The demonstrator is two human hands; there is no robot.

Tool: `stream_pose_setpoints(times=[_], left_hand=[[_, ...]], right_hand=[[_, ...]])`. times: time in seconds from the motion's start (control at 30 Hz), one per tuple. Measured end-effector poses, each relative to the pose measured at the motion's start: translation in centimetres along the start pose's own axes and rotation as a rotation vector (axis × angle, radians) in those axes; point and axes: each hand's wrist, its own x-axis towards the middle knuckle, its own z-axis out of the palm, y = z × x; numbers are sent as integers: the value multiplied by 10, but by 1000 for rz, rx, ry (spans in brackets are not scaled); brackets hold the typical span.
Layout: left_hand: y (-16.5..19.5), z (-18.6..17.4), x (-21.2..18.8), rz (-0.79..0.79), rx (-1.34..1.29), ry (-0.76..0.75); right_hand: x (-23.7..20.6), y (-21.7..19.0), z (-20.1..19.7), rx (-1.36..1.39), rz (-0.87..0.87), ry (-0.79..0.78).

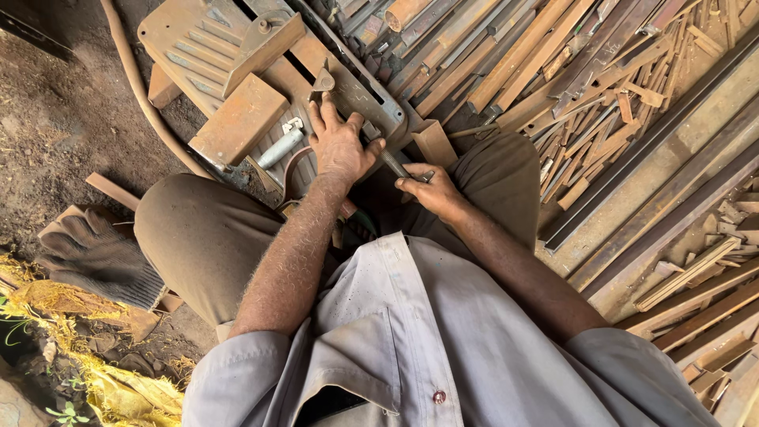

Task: The person picks up a small cylindrical metal piece and a curved metal strap from a work table, carries them to a grinding station, and secures the piece in a fixture. The person uses an angle grinder to grind the metal piece, producing sparks, then handles the ground piece.

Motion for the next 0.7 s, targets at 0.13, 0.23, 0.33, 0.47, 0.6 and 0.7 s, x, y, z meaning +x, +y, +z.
stream_pose_setpoints(times=[0.13, 0.23, 0.33, 0.47, 0.6, 0.7], left_hand=[[-3, 1, 0, -6, -14, -11], [-5, -1, -4, 18, -24, -1], [-6, -2, -4, 17, -20, 4], [-8, -2, -2, 44, -27, 0], [-7, -3, -4, 51, -38, 29], [-8, -6, -6, 60, -39, 45]], right_hand=[[-2, 2, 0, -14, 63, 11], [-7, 0, 0, -51, 95, 28], [-9, -5, 0, -51, 133, 46], [-6, -10, -2, 0, 239, -14], [-9, -11, -4, 83, 286, -19], [-14, -11, -4, 104, 269, -19]])
